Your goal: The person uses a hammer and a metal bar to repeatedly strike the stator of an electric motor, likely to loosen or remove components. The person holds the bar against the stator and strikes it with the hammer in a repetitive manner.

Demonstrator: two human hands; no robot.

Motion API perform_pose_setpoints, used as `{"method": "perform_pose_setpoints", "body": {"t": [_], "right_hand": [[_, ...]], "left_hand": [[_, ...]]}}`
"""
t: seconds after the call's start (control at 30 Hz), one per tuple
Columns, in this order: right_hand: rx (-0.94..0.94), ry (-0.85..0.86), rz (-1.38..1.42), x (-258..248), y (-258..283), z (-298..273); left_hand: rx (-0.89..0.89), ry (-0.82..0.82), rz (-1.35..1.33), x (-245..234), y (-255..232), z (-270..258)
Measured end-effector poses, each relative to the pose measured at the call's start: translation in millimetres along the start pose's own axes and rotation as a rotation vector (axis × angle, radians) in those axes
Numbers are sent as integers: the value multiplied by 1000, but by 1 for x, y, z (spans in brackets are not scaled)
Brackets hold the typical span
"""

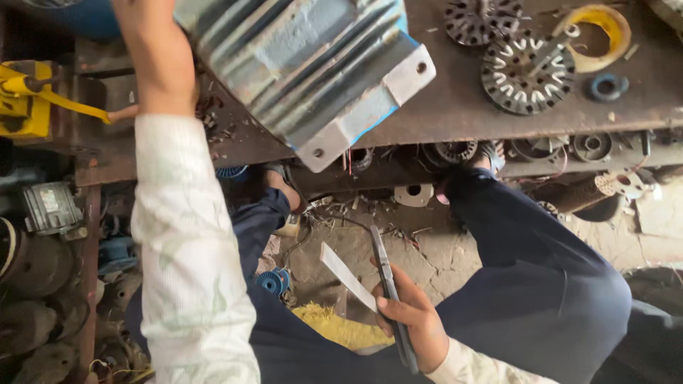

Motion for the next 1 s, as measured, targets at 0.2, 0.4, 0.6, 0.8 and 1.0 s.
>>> {"method": "perform_pose_setpoints", "body": {"t": [0.2,0.4,0.6,0.8,1.0], "right_hand": [[-61,71,41,-8,1,-6],[-134,35,51,-21,7,-8],[-143,27,16,-19,17,-6],[-79,27,41,-18,13,-14],[-51,-96,53,-32,20,-10]], "left_hand": [[25,-159,-9,16,-40,-42],[-106,-204,83,18,-39,-6],[-76,-334,122,19,-61,-30],[-274,-456,837,1,-72,-63],[-79,-456,1048,74,-92,-50]]}}
Point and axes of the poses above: each hand's wrist, its own z-axis towards the middle knuckle, its own x-axis out of the palm, y = z × x, the point moved 5 cm from there along z, towards the middle knuckle, and after that the axes turned 14 degrees about z, right-handed, at the moved point
